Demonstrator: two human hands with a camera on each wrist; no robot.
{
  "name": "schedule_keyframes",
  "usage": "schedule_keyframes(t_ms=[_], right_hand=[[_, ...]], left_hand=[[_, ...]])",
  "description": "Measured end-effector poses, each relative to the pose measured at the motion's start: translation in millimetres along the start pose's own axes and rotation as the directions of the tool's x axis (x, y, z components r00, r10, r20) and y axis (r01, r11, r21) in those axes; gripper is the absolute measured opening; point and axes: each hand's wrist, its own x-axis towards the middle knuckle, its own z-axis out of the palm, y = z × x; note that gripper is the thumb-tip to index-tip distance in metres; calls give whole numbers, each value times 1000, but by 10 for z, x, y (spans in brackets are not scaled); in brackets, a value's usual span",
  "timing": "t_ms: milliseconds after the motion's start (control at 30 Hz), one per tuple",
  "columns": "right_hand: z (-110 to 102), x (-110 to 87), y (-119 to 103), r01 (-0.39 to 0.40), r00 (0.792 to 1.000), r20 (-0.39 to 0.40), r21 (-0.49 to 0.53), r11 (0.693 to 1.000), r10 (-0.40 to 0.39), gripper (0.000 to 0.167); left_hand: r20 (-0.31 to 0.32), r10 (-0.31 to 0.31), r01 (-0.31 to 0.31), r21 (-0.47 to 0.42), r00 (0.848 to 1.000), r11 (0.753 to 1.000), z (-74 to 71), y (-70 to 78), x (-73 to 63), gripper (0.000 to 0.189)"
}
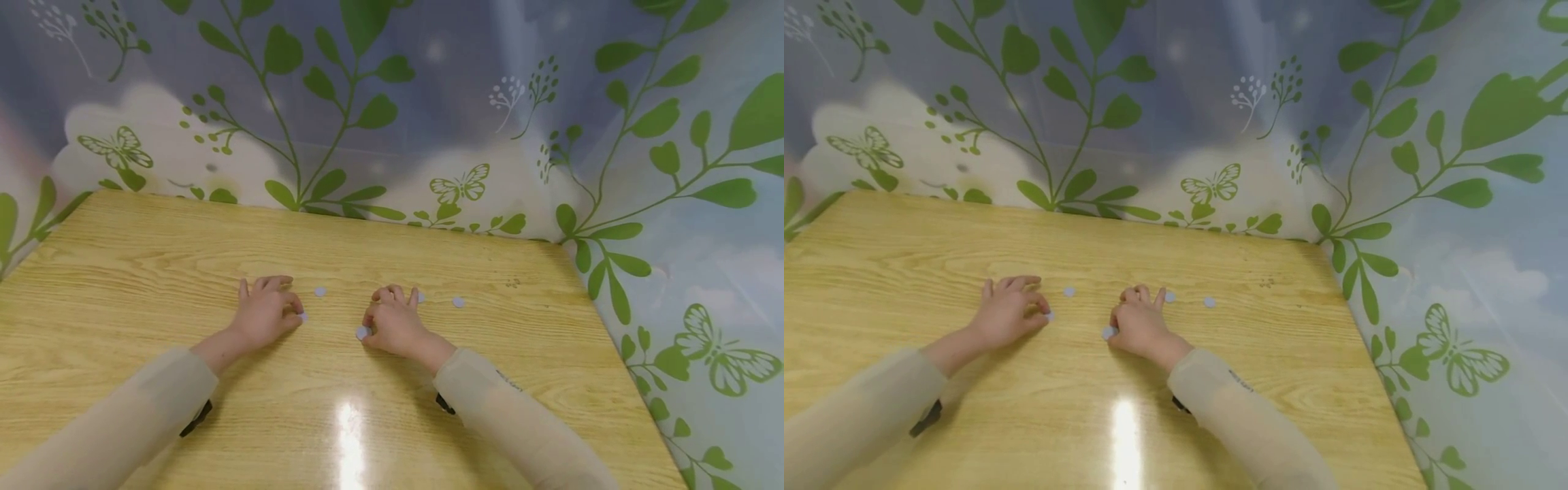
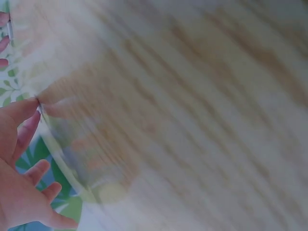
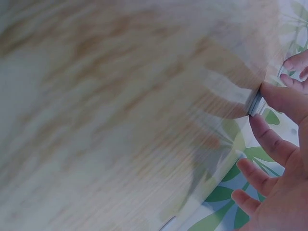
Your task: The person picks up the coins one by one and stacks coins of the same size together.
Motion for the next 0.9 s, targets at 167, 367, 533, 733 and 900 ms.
schedule_keyframes(t_ms=[167,367,533,733,900], right_hand=[[12,2,18,-2,1000,-2,10,1000,2,15],[19,8,20,12,1000,-11,6,1000,-12,14],[19,12,15,25,1000,-15,-22,999,-25,13],[12,6,8,27,1000,-8,-13,1000,-27,13],[12,0,18,20,1000,-3,-10,1000,-20,15]], left_hand=[[5,14,-14,19,1000,1000,-8,33,-34,6],[9,17,-17,33,1000,999,-20,58,-52,5],[12,14,-14,45,1000,999,-31,73,-51,5],[19,5,-6,50,1000,999,-38,92,-53,5],[14,10,-11,48,1000,999,-19,95,-62,6]])
